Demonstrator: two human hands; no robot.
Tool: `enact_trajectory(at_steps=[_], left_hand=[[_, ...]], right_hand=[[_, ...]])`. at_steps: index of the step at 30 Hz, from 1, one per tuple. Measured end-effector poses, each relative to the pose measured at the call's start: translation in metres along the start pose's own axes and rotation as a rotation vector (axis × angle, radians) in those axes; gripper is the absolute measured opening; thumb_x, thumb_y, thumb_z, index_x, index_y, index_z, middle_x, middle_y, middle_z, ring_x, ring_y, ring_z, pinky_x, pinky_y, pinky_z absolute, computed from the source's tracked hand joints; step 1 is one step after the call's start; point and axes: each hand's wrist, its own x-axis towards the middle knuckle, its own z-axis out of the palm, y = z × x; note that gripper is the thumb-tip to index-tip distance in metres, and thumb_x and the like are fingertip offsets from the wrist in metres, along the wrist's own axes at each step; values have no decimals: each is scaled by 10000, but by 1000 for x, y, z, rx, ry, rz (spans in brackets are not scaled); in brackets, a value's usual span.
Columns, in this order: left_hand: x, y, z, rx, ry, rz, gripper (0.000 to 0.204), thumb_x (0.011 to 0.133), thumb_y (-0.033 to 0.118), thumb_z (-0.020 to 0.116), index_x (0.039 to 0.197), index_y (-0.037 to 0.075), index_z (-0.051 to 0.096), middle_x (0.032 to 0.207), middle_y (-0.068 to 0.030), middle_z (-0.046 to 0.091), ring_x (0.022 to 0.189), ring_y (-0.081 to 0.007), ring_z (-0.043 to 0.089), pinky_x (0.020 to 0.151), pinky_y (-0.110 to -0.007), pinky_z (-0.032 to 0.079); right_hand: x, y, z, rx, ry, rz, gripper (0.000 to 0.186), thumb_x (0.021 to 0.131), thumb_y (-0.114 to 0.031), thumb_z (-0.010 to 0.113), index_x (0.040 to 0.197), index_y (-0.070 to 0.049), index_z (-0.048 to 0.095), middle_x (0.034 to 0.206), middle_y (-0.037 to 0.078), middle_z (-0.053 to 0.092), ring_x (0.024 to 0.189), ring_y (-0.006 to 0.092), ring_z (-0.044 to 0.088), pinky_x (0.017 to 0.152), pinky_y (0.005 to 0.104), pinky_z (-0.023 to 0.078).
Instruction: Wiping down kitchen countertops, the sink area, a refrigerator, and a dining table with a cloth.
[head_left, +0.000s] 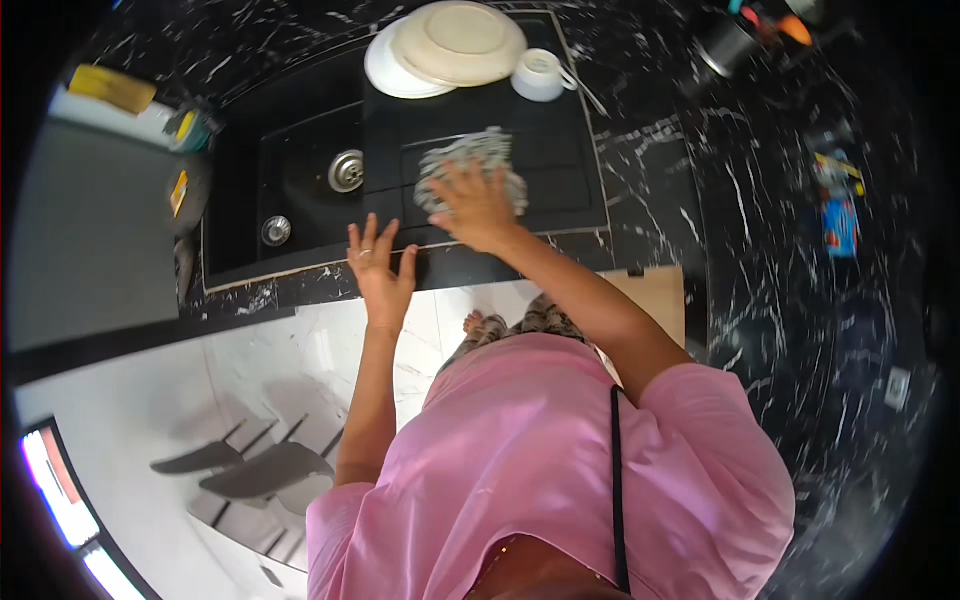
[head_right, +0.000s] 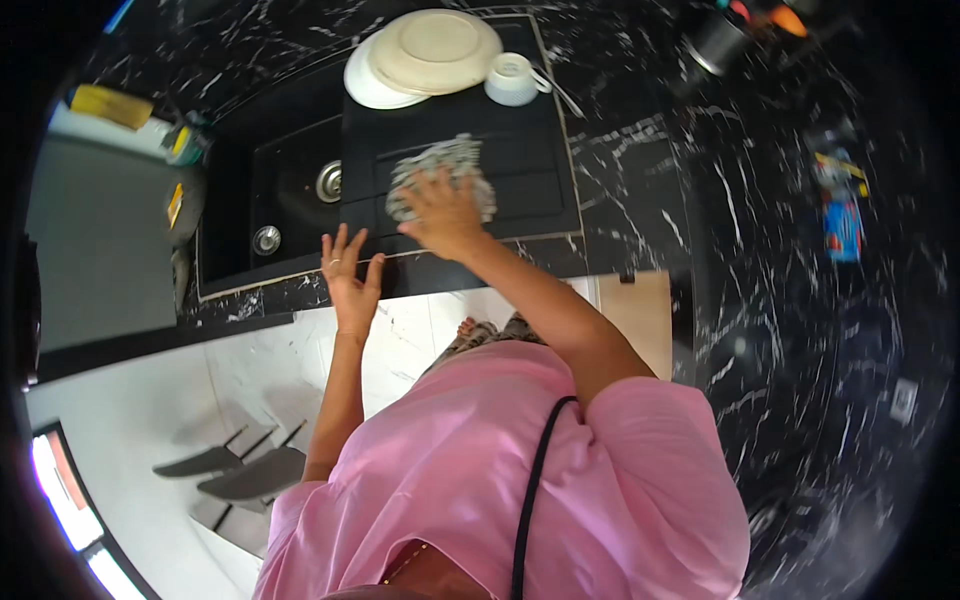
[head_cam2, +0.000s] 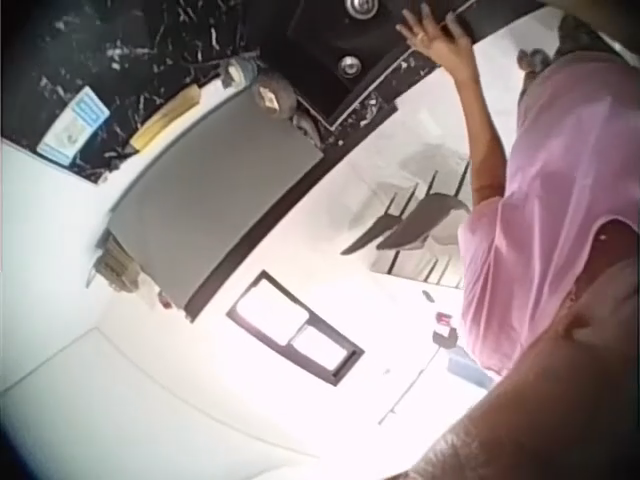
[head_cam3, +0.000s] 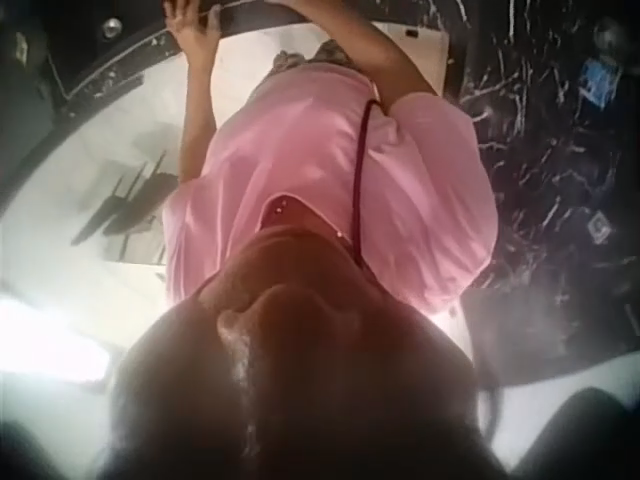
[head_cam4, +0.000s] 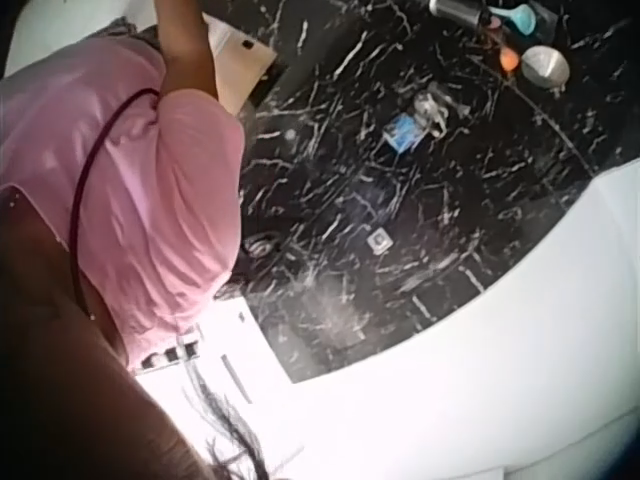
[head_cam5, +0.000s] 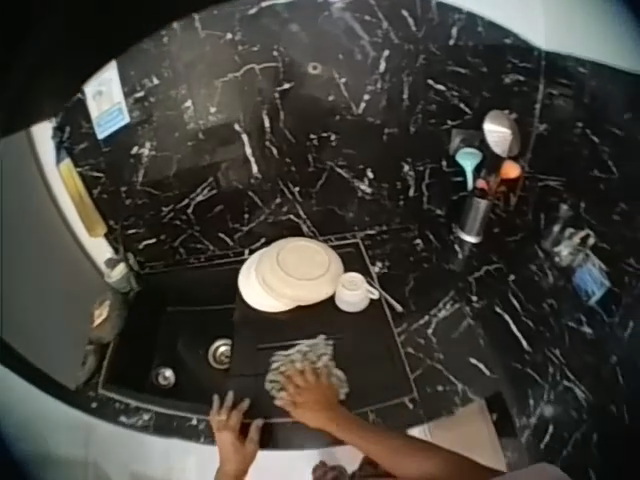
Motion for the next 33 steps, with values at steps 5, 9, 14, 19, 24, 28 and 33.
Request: enact_trajectory(at_steps=[5, 9, 14, 19, 24, 28, 33], left_hand=[[-9, -38, -7, 77, -70, 23, 465, 906, 298, 681, 1324, 116, 593, 1510, -167, 417, 1450, -413, 246, 1157, -535, 197], [-19, -53, -6, 116, -145, 59, 503, 928, 363, 638, 1363, 123, 557, 1526, -162, 394, 1460, -414, 219, 1151, -585, 157], [-27, -60, 15, 144, -139, 183, 526, 939, 398, 606, 1387, 132, 532, 1536, -162, 377, 1460, -420, 213, 1148, -603, 140], [-28, -60, 22, 215, -97, 183, 546, 952, 423, 565, 1405, 124, 503, 1514, -160, 400, 1444, -400, 251, 1140, -599, 159], [-21, -62, 29, 291, -57, 115, 553, 959, 448, 523, 1399, 113, 489, 1457, -157, 448, 1379, -376, 345, 1107, -597, 212], [-18, -62, 28, 405, -65, 122, 546, 953, 462, 508, 1373, 113, 507, 1406, -142, 489, 1316, -356, 411, 1087, -595, 235], [-16, -55, 34, 514, -16, 159, 538, 958, 492, 470, 1347, 125, 523, 1343, -107, 530, 1239, -332, 474, 1071, -574, 268]], right_hand=[[-73, -21, 7, 61, -15, -157, 594, 869, -434, 650, 1417, -260, 500, 1568, 52, 337, 1426, 353, 305, 1065, 639, 264], [-136, 61, -63, -151, -129, 210, 628, 873, -423, 649, 1454, -313, 438, 1541, 29, 370, 1351, 345, 395, 1022, 610, 352], [-191, 191, -68, -386, 264, 619, 593, 915, -462, 571, 1460, -269, 440, 1526, 51, 380, 1355, 358, 373, 992, 659, 348], [-167, 152, -49, -386, 303, 810, 588, 923, -473, 553, 1457, -252, 445, 1528, 61, 380, 1359, 368, 360, 997, 686, 320], [-173, 34, -8, -236, 353, 418, 586, 875, -494, 588, 1407, -263, 506, 1528, 57, 386, 1383, 366, 346, 1035, 680, 276], [-192, 70, -33, -68, 269, 299, 580, 863, -504, 585, 1394, -280, 521, 1538, 42, 379, 1383, 359, 350, 1054, 653, 279], [-218, 167, -46, -288, 374, 669, 586, 934, -578, 478, 1437, -277, 467, 1564, 35, 330, 1412, 370, 298, 1074, 672, 246]])
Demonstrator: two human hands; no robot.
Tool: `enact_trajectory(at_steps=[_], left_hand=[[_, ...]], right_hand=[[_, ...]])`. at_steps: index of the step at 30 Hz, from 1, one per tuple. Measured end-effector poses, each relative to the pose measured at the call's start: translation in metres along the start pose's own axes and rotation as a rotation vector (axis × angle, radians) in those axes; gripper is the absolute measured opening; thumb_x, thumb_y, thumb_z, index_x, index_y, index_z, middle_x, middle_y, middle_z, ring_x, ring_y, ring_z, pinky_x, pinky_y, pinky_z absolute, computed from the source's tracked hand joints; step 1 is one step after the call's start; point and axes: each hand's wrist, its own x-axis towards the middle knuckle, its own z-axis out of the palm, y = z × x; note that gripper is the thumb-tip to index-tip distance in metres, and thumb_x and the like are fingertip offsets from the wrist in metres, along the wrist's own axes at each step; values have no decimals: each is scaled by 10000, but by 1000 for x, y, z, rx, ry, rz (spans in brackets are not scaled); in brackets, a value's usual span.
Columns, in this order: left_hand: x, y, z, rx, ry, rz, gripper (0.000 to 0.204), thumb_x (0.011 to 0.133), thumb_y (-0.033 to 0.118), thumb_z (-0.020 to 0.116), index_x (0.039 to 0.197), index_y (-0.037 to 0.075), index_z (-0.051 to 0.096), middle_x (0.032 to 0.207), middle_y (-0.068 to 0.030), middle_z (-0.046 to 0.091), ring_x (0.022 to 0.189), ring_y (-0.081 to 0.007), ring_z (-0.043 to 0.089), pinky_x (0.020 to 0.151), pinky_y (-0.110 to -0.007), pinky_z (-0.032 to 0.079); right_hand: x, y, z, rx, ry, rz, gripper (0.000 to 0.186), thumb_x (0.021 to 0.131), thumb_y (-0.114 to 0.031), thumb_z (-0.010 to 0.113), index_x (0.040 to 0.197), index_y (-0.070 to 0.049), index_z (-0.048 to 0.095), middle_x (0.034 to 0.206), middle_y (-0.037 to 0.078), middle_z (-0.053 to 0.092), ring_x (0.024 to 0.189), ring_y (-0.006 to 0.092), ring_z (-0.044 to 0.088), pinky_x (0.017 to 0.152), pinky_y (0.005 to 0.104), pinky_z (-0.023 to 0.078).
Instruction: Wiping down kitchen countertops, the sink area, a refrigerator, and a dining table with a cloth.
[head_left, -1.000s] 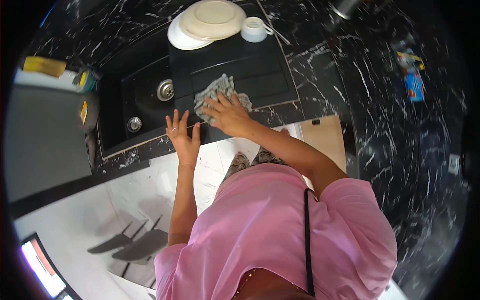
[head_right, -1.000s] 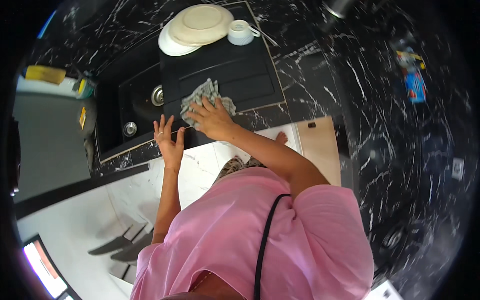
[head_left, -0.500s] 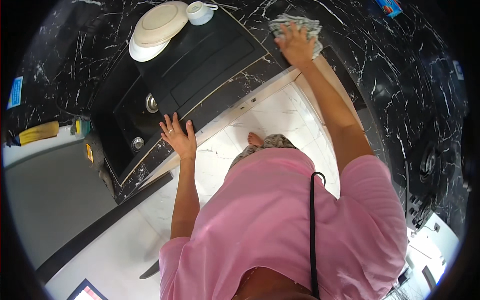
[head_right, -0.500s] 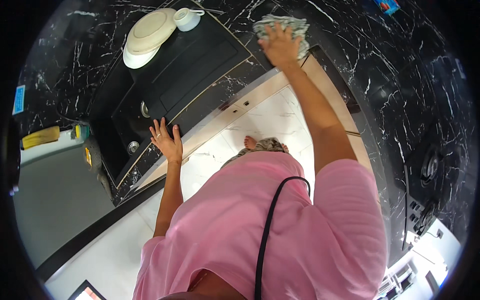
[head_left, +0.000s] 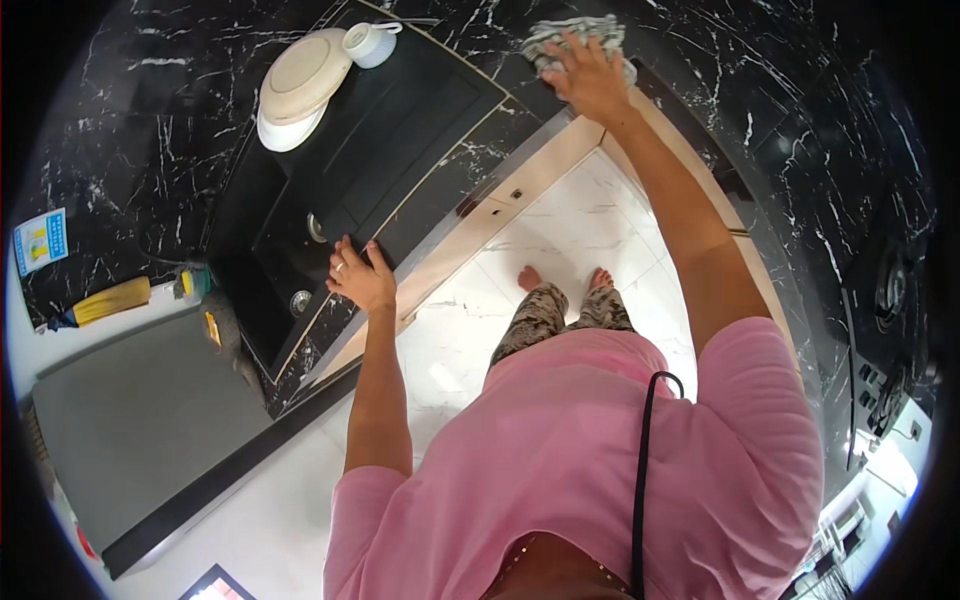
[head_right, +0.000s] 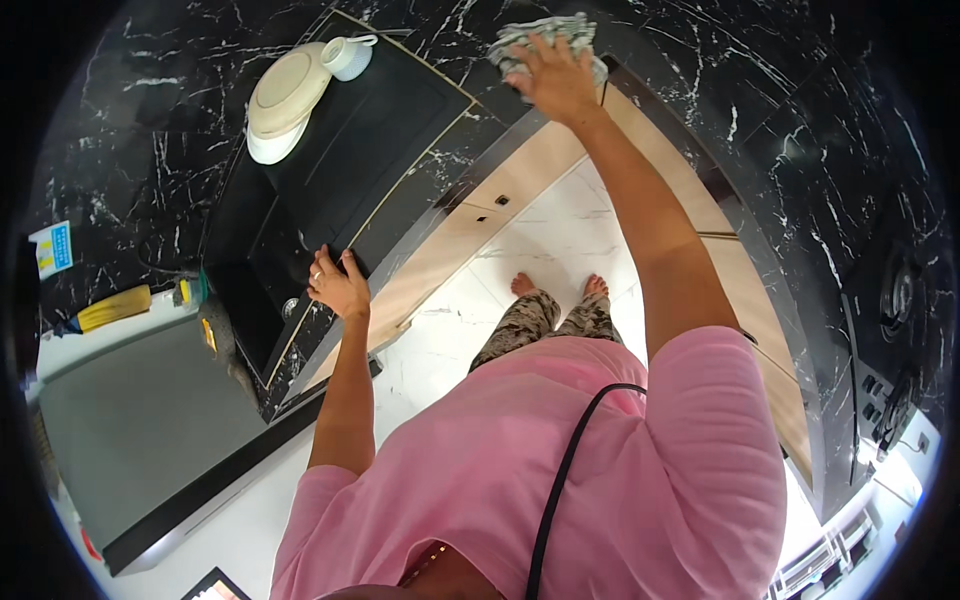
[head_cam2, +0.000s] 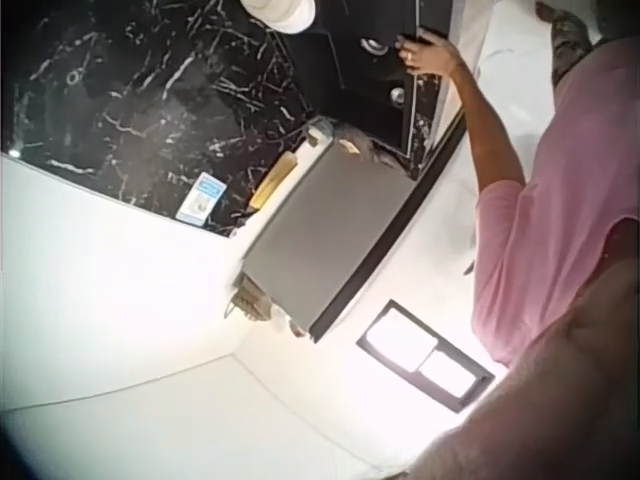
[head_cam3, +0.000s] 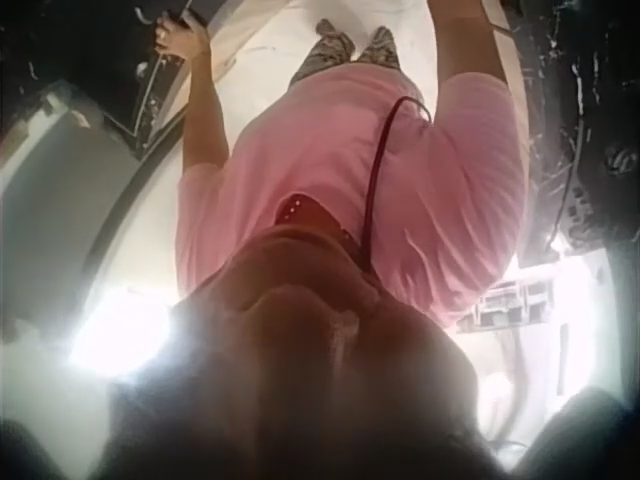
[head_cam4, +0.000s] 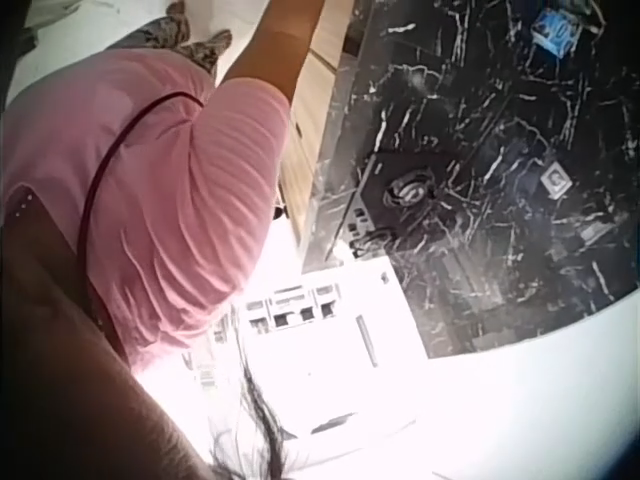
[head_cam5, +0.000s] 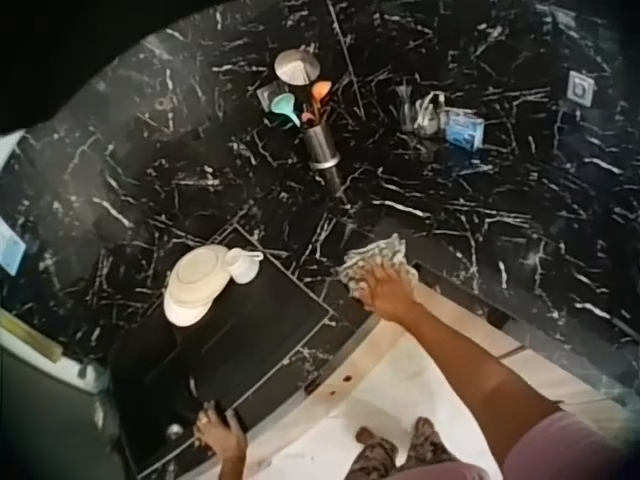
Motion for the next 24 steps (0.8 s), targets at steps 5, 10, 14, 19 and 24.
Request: enact_trajectory(at_steps=[5, 10, 14, 19, 24], left_hand=[[0, 1, -1, 19, 32, -27, 529, 947, 488, 482, 1334, 132, 533, 1340, -103, 527, 1222, -334, 481, 1066, -578, 271], [-2, -7, -4, -19, 26, -24, 539, 936, 490, 497, 1331, 125, 534, 1340, -120, 524, 1224, -351, 464, 1062, -581, 266], [-1, -12, -2, -77, 4, -15, 558, 929, 485, 512, 1336, 103, 529, 1351, -148, 514, 1232, -362, 448, 1068, -574, 254], [2, -12, -11, -250, -50, 25, 552, 924, 407, 568, 1353, 65, 512, 1392, -182, 489, 1274, -379, 417, 1092, -542, 232], [3, -56, -30, -822, -144, 64, 445, 924, 241, 623, 1316, 44, 551, 1443, -190, 460, 1344, -402, 360, 1124, -500, 220]], right_hand=[[-6, -58, 0, -98, -97, 94, 622, 954, -590, 430, 1485, -266, 398, 1587, 55, 289, 1439, 398, 242, 1051, 730, 199], [-54, -195, -10, 92, -225, -205, 630, 946, -572, 462, 1491, -266, 385, 1602, 53, 245, 1444, 401, 228, 1049, 745, 200], [-6, -255, 4, 130, -338, -312, 605, 955, -558, 455, 1490, -285, 385, 1608, 52, 231, 1456, 404, 195, 1058, 748, 173], [82, -306, 67, 83, -316, -231, 568, 972, -541, 437, 1492, -321, 378, 1616, 50, 214, 1462, 405, 175, 1054, 760, 158], [63, -365, 69, 72, -361, -307, 544, 981, -527, 425, 1486, -328, 387, 1615, 52, 220, 1458, 405, 191, 1057, 750, 176]])
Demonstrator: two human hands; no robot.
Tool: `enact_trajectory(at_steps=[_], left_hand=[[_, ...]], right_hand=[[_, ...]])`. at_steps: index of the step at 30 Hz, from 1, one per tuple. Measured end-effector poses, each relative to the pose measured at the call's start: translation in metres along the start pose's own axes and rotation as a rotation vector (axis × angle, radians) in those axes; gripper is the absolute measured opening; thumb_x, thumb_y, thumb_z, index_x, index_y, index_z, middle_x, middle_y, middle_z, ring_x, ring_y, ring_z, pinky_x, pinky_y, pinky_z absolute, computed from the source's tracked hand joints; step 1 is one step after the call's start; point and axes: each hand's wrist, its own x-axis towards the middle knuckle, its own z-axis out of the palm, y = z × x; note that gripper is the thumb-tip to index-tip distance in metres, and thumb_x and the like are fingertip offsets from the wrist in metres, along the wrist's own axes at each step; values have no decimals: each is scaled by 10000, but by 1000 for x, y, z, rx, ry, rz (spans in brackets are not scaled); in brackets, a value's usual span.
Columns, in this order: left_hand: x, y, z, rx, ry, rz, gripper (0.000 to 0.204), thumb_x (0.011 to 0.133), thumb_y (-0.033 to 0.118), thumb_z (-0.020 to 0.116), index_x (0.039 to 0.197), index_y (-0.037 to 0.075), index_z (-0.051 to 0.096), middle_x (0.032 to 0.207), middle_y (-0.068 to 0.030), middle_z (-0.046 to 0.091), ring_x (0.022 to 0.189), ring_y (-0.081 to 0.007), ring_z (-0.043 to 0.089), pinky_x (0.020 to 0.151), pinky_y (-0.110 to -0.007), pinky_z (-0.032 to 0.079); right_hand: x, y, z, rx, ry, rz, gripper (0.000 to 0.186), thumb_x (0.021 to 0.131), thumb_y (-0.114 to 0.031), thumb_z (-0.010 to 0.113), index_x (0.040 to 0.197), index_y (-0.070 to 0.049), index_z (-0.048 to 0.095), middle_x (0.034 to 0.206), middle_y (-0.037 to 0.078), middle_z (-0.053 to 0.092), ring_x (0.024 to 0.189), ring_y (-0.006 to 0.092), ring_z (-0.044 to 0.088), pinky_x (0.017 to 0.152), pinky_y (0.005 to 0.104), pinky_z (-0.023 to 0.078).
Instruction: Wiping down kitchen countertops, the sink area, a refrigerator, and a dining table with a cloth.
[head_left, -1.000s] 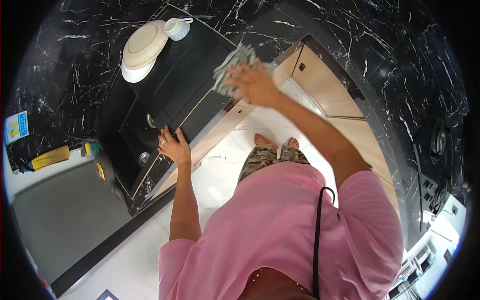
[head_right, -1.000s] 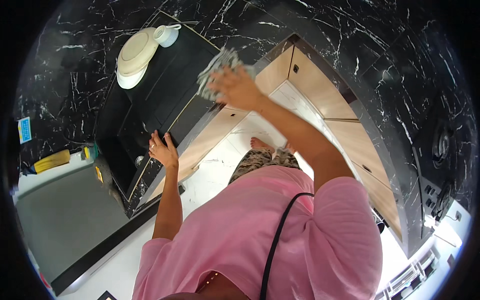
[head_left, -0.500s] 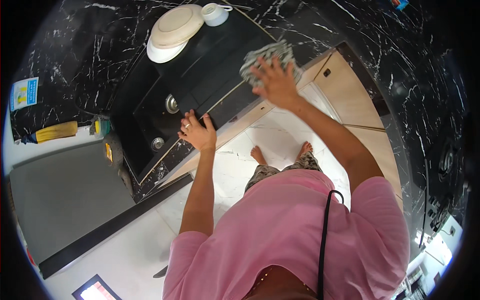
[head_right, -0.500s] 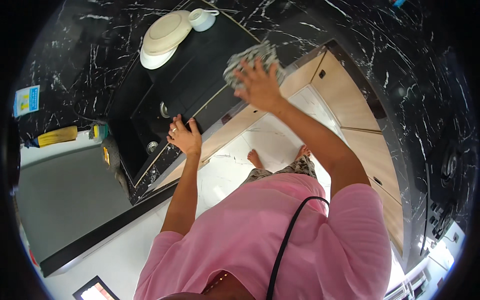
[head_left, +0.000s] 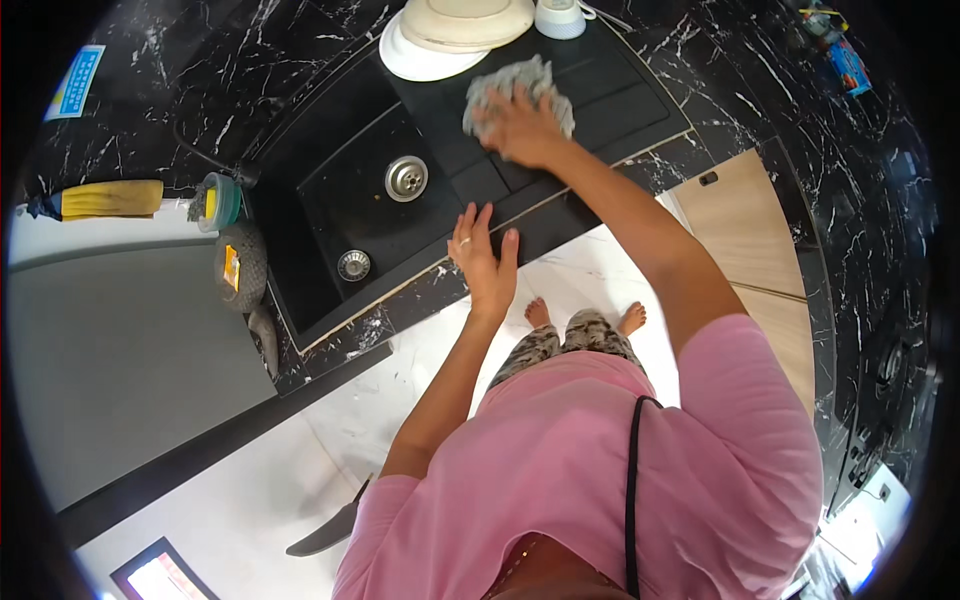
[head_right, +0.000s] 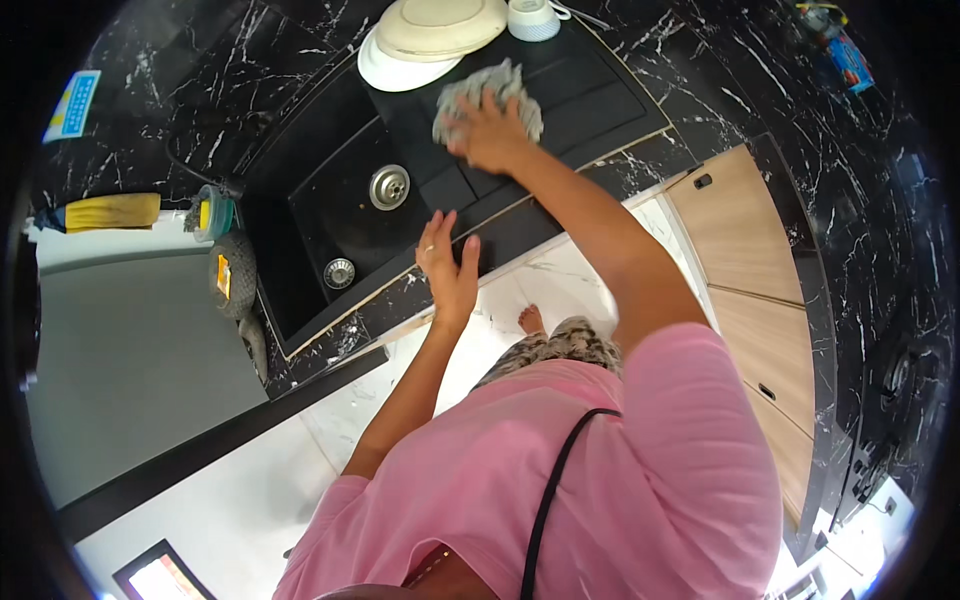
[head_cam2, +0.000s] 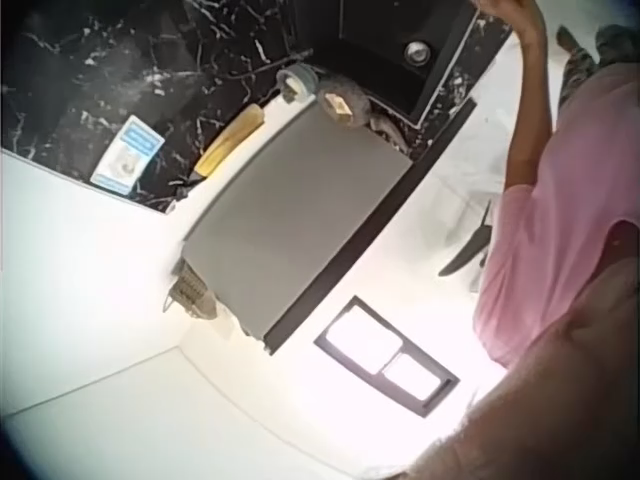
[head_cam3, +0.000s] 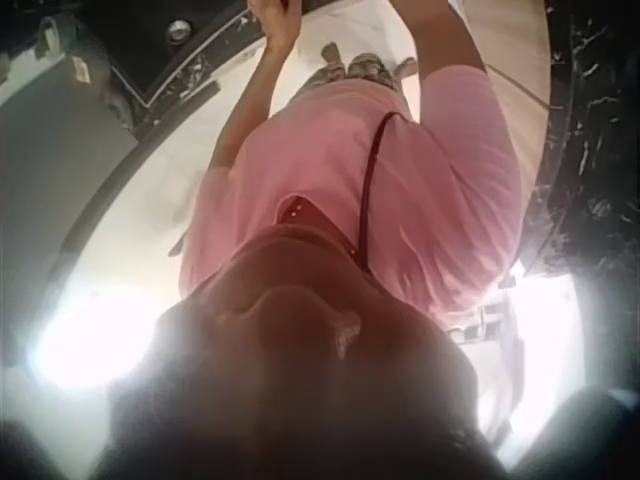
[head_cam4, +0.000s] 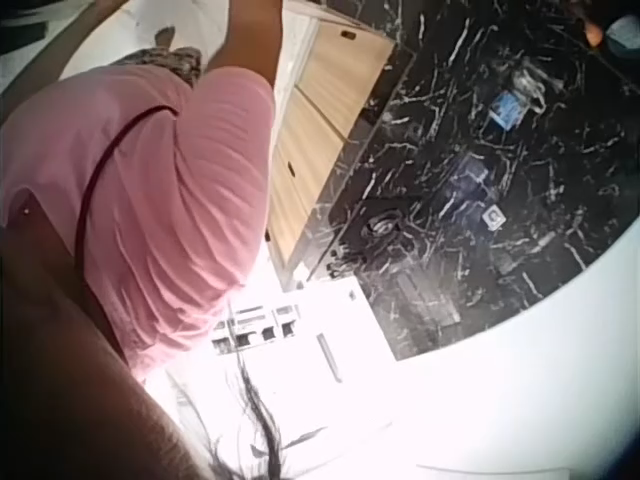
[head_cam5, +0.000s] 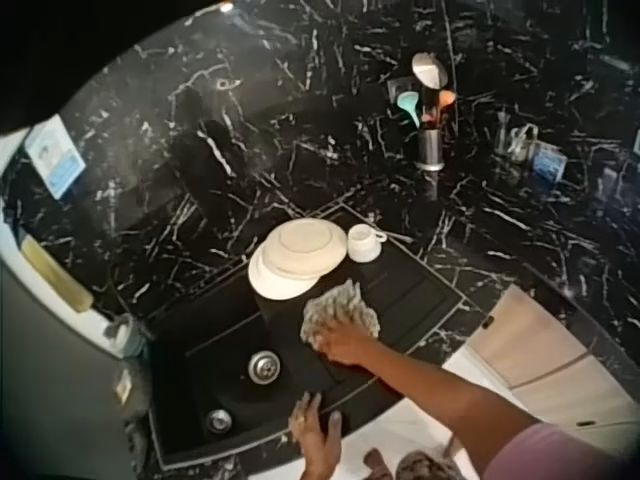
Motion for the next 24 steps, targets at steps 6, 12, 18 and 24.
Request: enact_trajectory(at_steps=[6, 12, 18, 24], left_hand=[[-28, -35, -75, -58, 12, 49, 306, 936, 160, 612, 1216, 38, 628, 1466, -184, 449, 1391, -402, 311, 1139, -483, 229], [-58, -60, -117, -48, 58, 38, 264, 953, 157, 590, 1179, 37, 655, 1468, -170, 454, 1398, -398, 312, 1140, -474, 237], [-83, -81, -139, -83, 117, -8, 257, 965, 154, 575, 1173, 28, 658, 1467, -161, 458, 1387, -366, 360, 1128, -434, 273], [-110, -73, -135, -163, 232, -112, 257, 973, 143, 566, 1182, 22, 653, 1465, -159, 462, 1369, -326, 407, 1109, -394, 320]], right_hand=[[-42, -37, 4, 77, 3, -124, 523, 981, -487, 452, 1469, -303, 420, 1612, 55, 233, 1461, 397, 192, 1085, 711, 184], [-103, -102, -2, 64, 29, -219, 535, 916, -383, 587, 1423, -245, 486, 1581, 79, 304, 1430, 391, 272, 1091, 644, 237], [-181, 13, -14, 185, 218, 113, 554, 897, -399, 600, 1405, -201, 505, 1536, 104, 373, 1405, 416, 303, 1069, 657, 255], [-174, -1, -6, -143, 276, 452, 559, 922, -355, 589, 1444, -196, 471, 1552, 114, 349, 1406, 418, 304, 1077, 686, 221]])
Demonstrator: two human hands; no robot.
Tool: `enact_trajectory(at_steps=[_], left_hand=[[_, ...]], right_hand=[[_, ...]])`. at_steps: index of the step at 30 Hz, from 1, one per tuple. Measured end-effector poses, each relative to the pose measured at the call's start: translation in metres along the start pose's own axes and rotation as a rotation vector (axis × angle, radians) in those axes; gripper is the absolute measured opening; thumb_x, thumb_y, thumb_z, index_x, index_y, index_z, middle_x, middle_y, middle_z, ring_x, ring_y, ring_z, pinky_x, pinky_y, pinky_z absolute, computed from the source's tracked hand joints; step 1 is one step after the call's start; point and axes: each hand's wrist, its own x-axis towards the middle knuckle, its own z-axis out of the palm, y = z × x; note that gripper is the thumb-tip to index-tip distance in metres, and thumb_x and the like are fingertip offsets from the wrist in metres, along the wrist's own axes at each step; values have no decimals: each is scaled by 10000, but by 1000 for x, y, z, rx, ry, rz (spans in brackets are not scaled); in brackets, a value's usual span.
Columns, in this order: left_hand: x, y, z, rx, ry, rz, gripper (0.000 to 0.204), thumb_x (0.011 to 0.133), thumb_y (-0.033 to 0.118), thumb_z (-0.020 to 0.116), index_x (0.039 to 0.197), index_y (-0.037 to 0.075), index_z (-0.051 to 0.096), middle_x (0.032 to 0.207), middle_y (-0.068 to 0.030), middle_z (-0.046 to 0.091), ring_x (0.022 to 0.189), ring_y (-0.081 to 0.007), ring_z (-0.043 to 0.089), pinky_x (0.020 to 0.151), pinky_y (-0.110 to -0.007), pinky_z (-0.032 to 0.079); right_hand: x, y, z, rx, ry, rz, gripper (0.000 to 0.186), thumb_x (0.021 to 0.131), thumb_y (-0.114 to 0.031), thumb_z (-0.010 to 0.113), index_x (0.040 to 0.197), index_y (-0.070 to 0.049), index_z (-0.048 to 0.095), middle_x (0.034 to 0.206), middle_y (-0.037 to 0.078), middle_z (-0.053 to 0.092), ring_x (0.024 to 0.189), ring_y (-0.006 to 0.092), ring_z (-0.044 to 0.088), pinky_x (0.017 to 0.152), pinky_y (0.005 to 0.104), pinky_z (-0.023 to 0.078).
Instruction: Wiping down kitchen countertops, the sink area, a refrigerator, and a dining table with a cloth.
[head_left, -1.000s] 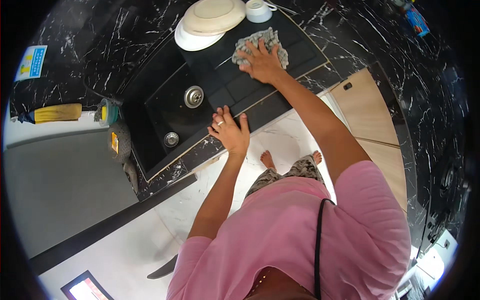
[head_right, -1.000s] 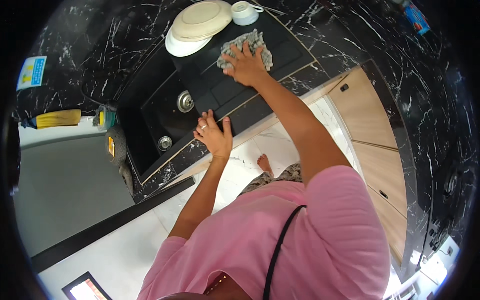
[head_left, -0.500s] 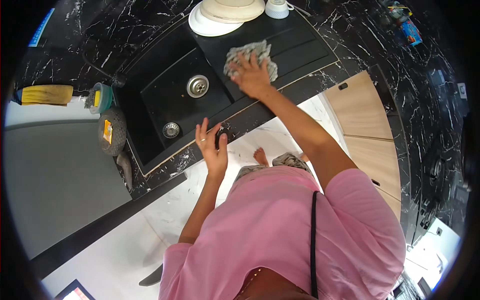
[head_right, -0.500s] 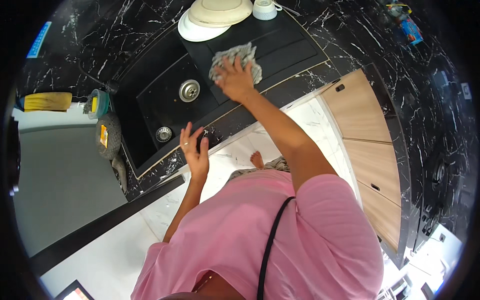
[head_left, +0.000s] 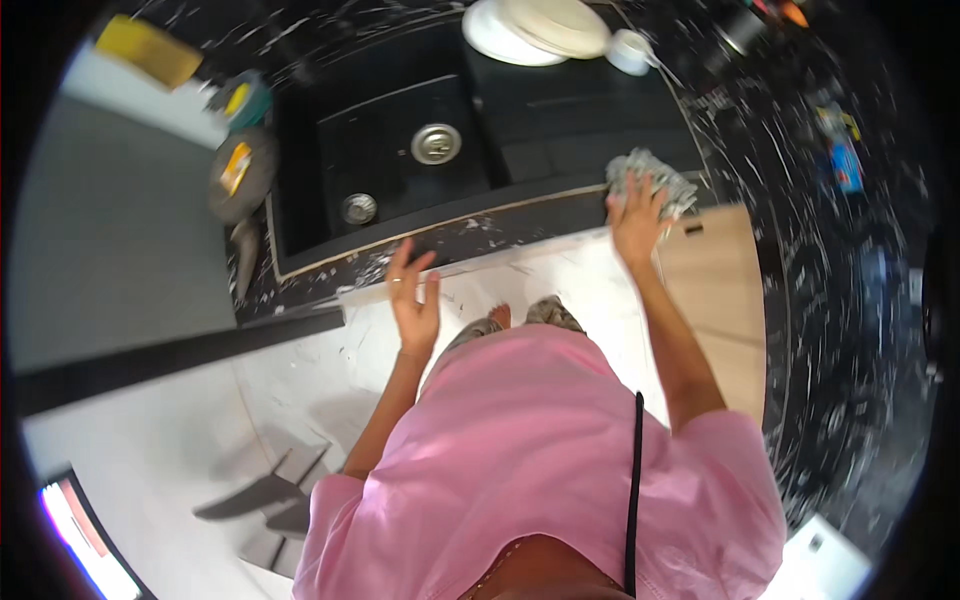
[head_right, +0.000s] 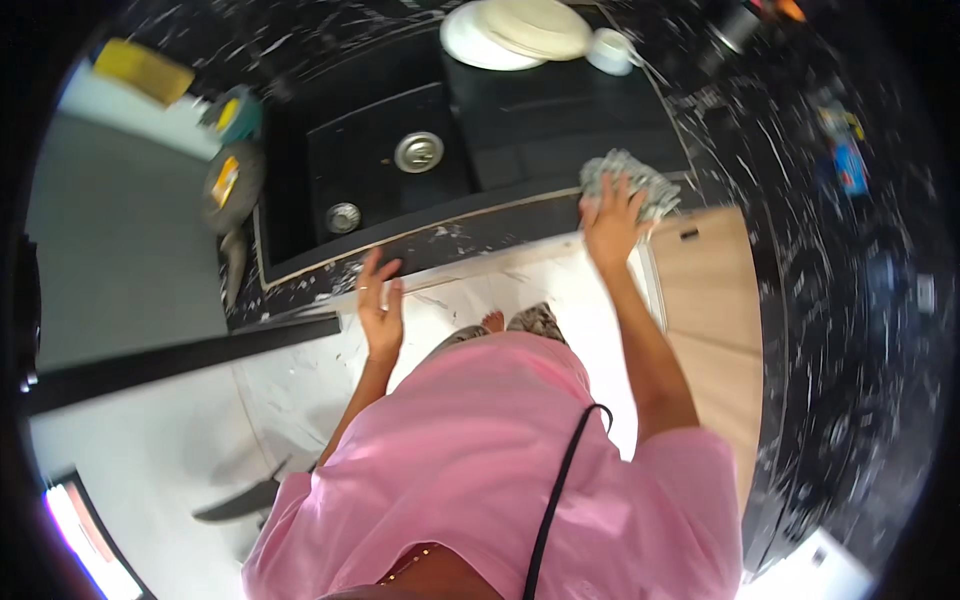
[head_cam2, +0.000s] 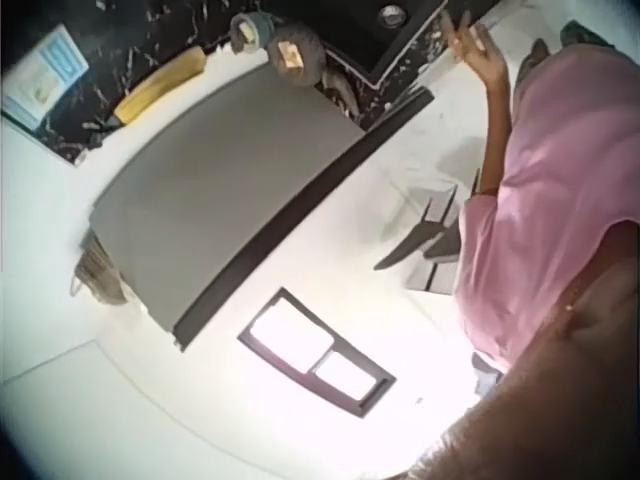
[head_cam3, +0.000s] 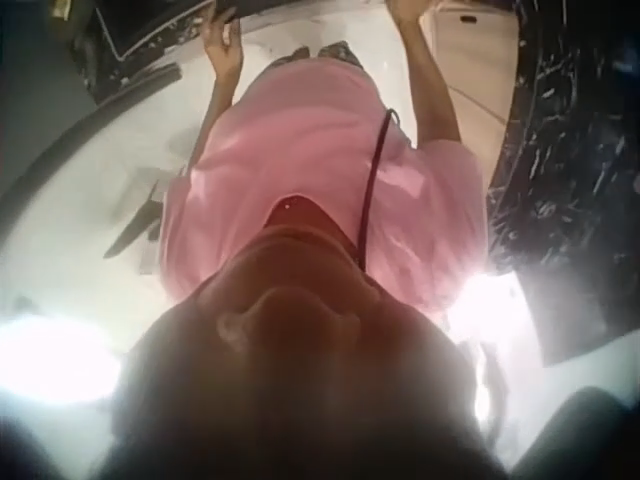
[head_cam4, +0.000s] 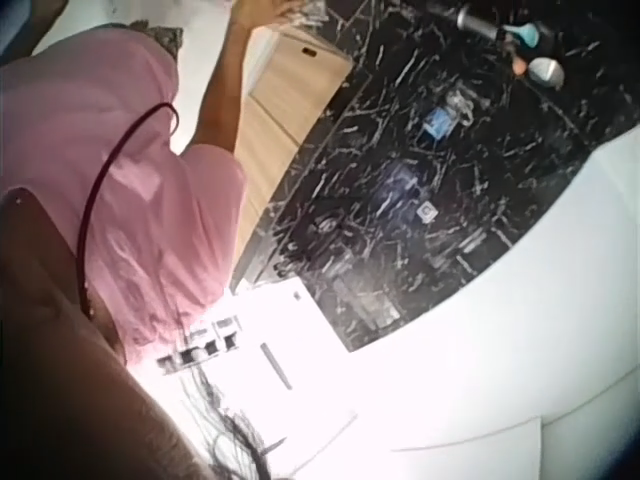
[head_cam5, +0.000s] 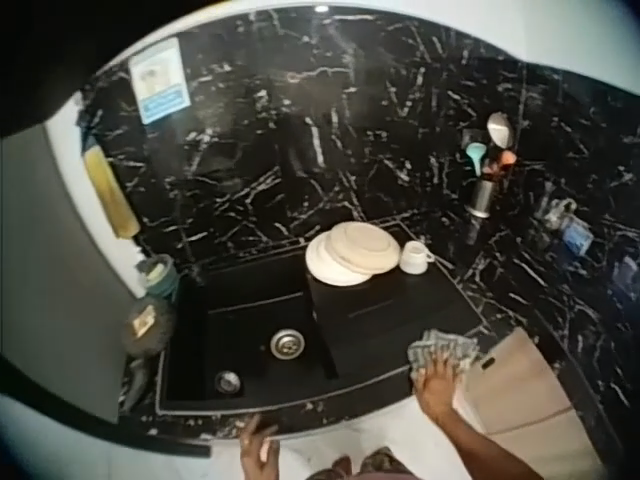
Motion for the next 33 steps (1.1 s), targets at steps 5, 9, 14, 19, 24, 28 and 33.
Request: enact_trajectory(at_steps=[5, 9, 14, 19, 24, 28, 33], left_hand=[[-23, 14, -6, -196, -97, -201, 278, 974, 143, 572, 1218, 25, 631, 1462, -140, 466, 1354, -296, 428, 1085, -381, 368], [-41, 35, -25, -500, 42, -529, 287, 977, 157, 585, 1245, 62, 621, 1434, -131, 489, 1354, -252, 429, 1051, -401, 411], [-64, 44, -22, -1407, 346, -778, 309, 976, 175, 604, 1268, 73, 600, 1319, -104, 580, 1253, -211, 531, 975, -401, 482], [-94, 54, -21, -1105, 571, -888, 274, 953, 188, 647, 1192, 58, 627, 1066, -46, 675, 933, -187, 650, 827, -330, 517], [-149, 53, -58, -1190, 955, -816, 255, 958, 141, 625, 1193, 43, 629, 1042, -46, 693, 923, -168, 665, 810, -332, 541], [-211, 38, -94, -1185, 1226, -803, 231, 958, 140, 619, 1161, 33, 637, 1025, -61, 695, 890, -162, 660, 777, -332, 534], [-290, 13, -137, -922, 1455, -822, 250, 958, 160, 620, 1167, 27, 645, 948, -49, 701, 825, -138, 651, 729, -311, 523]], right_hand=[[-57, -128, -34, 262, -203, -673, 499, 969, -326, 580, 1433, -181, 469, 1531, 127, 380, 1407, 369, 337, 1093, 616, 280], [-38, -174, -60, 1027, -1211, -176, 544, 968, -354, 581, 1404, -44, 480, 1476, 191, 413, 1355, 286, 406, 1094, 429, 341], [-48, -204, -86, 1724, -1569, -153, 604, 993, -412, 553, 1399, 25, 457, 1434, 175, 464, 1332, 205, 431, 1034, 329, 403], [-90, -208, -59, 1507, -1610, -151, 614, 1004, -427, 522, 1397, 40, 449, 1408, 130, 509, 1313, 225, 460, 989, 372, 450], [-133, -221, -62, 996, -1769, 30, 636, 982, -475, 528, 1429, -32, 443, 1400, 116, 505, 1238, 254, 498, 939, 387, 450], [-150, -240, -37, 782, -1924, -434, 462, 991, -386, 530, 1373, -126, 519, 1270, 64, 587, 1032, 175, 592, 819, 377, 475], [-185, -296, -13, 659, -1886, -702, 381, 949, -307, 564, 1295, -147, 576, 1188, 12, 631, 943, 122, 596, 773, 310, 447]])
